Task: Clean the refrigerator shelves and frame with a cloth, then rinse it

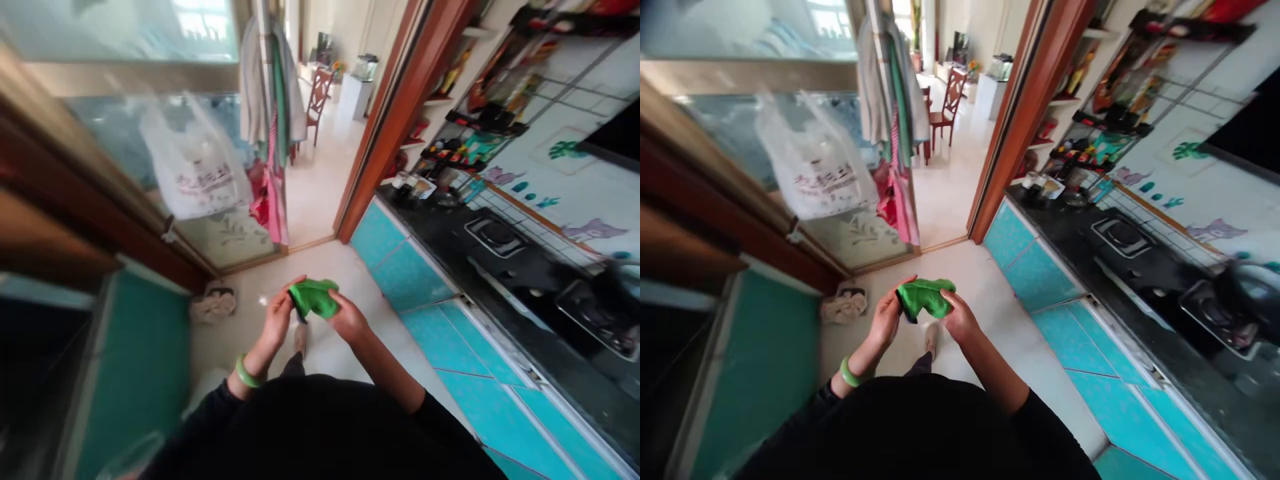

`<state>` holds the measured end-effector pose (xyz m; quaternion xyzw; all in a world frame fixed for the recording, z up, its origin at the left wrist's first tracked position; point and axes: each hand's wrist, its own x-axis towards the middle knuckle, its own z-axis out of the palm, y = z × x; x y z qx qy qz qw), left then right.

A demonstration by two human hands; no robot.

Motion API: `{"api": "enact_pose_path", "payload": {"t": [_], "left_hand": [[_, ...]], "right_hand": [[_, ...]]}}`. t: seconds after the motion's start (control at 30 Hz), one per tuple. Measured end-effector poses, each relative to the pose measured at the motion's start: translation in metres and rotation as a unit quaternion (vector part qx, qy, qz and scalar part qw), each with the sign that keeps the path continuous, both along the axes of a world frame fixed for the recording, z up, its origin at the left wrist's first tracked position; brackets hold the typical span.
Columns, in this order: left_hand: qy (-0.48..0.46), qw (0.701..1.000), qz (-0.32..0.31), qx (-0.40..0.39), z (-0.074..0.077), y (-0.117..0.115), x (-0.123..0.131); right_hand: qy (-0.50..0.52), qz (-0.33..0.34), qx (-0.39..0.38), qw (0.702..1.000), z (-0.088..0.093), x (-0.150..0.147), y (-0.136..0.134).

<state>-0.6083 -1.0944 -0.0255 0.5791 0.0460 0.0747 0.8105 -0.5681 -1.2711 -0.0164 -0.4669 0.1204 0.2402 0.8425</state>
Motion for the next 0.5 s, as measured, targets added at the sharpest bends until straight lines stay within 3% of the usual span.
{"api": "enact_pose_path", "payload": {"t": [0.13,0.23,0.33,0.43,0.5], "left_hand": [[0.071,0.979,-0.108,-0.159,0.028,-0.02,0.124],[0.062,0.97,-0.151,-0.178,0.055,-0.039,0.215],[0.014,0.985,-0.139,-0.097,0.072,-0.059,0.305],[-0.062,0.992,-0.114,0.009,0.077,-0.075,0.398],[-0.093,0.989,-0.101,0.057,0.08,-0.083,0.461]], "right_hand": [[-0.109,-0.145,-0.087,0.98,0.039,0.087,-0.034],[-0.164,-0.163,-0.123,0.965,0.067,0.152,-0.063],[-0.195,-0.194,-0.166,0.947,0.077,0.226,-0.095],[-0.219,-0.273,-0.217,0.911,0.075,0.314,-0.125],[-0.251,-0.288,-0.241,0.892,0.076,0.38,-0.14]]}}
